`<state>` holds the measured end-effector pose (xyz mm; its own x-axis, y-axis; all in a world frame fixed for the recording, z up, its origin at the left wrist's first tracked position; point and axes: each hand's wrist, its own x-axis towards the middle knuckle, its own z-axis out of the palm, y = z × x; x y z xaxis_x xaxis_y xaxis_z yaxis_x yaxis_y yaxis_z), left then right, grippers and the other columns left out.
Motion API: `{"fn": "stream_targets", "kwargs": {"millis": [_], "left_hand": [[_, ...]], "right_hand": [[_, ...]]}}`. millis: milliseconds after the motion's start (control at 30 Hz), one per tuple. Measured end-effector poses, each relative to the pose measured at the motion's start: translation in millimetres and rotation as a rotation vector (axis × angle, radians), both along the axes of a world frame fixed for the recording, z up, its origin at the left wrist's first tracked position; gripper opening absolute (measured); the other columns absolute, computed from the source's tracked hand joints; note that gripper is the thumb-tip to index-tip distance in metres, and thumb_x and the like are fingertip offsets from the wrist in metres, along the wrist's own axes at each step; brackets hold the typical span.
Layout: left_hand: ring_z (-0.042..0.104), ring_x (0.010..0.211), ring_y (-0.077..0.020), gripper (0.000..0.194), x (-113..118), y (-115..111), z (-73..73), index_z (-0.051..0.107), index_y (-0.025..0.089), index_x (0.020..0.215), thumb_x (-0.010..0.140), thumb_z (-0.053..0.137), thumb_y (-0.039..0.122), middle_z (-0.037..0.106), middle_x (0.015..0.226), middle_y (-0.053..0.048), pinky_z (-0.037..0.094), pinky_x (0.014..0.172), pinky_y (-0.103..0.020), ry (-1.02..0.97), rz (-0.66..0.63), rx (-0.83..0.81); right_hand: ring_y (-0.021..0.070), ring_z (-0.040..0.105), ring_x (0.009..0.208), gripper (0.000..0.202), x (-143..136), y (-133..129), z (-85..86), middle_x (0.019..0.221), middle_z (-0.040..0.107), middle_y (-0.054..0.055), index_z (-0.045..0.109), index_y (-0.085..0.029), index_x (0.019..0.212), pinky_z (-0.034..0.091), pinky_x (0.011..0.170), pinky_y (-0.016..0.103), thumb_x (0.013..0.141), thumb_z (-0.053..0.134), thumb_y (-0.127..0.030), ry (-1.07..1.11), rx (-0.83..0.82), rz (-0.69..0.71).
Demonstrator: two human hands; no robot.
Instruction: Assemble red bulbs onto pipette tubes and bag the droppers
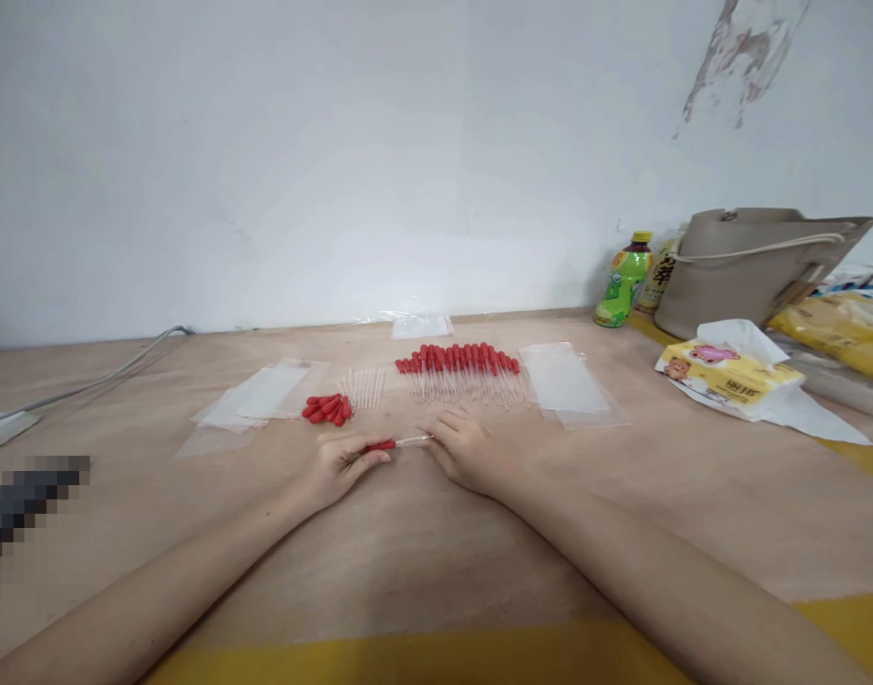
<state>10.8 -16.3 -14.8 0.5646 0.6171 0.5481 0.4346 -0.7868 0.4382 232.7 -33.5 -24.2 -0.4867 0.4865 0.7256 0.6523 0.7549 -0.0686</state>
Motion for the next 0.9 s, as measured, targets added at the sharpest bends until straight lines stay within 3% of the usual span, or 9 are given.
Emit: {"fn": "stream_targets", "kwargs": {"millis": [133,333,767,900], "left_hand": [[0.063,0.066,-0.0138,0.018,0.8,-0.4,0.6,0.066,0.020,0.092,0.081,0.054,0.028,0.070,0.081,-0.002,0.049,0.061,-0.023,-0.001,0.011,0.013],[0.061,0.057,-0.0117,0.018,2.0,-5.5,-0.3,0.066,0.019,0.090,0.081,0.054,0.029,0.069,0.073,-0.001,0.047,0.054,-0.021,-0.024,0.032,-0.024],[0.060,0.062,-0.0123,0.019,2.6,-7.3,2.3,0.064,0.019,0.091,0.083,0.051,0.029,0.067,0.076,-0.003,0.047,0.058,-0.023,0.044,-0.034,0.008],[0.060,0.064,-0.0130,0.017,2.8,-3.7,3.7,0.064,0.019,0.089,0.083,0.051,0.027,0.067,0.077,-0.002,0.048,0.060,-0.024,0.049,-0.018,0.021]], "right_hand": [[0.0139,0.052,0.074,0.018,1.4,1.0,0.9,0.075,0.060,0.003,0.058,-0.018,0.085,0.038,0.069,0.029,0.086,0.041,-0.022,0.010,-0.062,0.014],[0.0111,0.049,0.060,0.021,-3.7,-6.3,8.7,0.064,0.058,0.001,0.058,-0.017,0.078,0.031,0.064,0.029,0.086,0.039,-0.019,-0.044,-0.008,0.001],[0.0108,0.051,0.056,0.025,-12.2,-15.2,22.1,0.061,0.061,0.000,0.059,-0.018,0.071,0.030,0.064,0.029,0.086,0.039,-0.021,-0.131,-0.210,-0.022],[0.0130,0.052,0.064,0.024,-14.1,-15.6,26.1,0.065,0.061,0.001,0.060,-0.018,0.068,0.032,0.068,0.031,0.085,0.043,-0.023,-0.173,-0.235,-0.092]]}}
